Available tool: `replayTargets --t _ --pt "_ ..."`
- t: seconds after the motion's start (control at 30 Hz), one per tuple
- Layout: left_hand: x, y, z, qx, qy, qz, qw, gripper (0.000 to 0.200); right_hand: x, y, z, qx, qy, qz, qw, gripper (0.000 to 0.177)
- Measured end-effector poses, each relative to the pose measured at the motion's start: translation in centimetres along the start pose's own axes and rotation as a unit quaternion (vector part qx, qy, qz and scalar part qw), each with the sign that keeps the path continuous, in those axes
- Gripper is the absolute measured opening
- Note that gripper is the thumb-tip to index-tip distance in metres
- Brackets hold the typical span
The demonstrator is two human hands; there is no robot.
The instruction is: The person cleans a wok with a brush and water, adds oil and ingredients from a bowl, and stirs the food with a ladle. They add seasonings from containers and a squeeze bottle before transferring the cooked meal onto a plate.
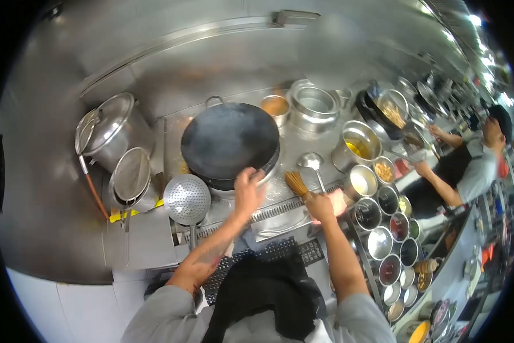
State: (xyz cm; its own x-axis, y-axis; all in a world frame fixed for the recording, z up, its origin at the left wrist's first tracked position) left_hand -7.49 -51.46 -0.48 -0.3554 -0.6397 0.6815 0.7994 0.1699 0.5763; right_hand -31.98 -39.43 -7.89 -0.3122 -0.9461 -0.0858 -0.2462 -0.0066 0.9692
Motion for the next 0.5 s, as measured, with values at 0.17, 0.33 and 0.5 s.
replayTargets --t 0.17,0.33,0.5 --pt "-19.0 -2.4 7.0 -0.255 0.045 -0.460 0.850 0.050 -10.4 -4.9 -0.2 0.159 -0.028 -0.037 0.986 0.032" --pt "-36.8 -11.8 -5.1 -0.385 0.646 -0.366 0.549 0.078 -23.4 -13.1 3.6 0.166 -0.072 -0.205 0.962 0.047" --pt "-36.5 -14.6 -3.8 -0.318 0.644 -0.385 0.580 0.078 -30.4 -13.8 5.7 0.298 -0.157 -0.260 0.905 0.044"
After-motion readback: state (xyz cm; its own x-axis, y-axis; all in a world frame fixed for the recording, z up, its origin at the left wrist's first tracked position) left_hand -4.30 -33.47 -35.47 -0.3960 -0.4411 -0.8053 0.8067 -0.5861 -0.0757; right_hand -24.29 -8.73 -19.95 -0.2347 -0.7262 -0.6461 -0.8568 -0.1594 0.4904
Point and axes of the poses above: each hand's wrist, its own x-axis towards the middle knuckle, its own y-axis out of the back of the hand, z = x × y, the point moved 6 cm from there along x, towards the middle knuckle, and after that the axes turned 2 degrees about -y, right-handed, at the moved point
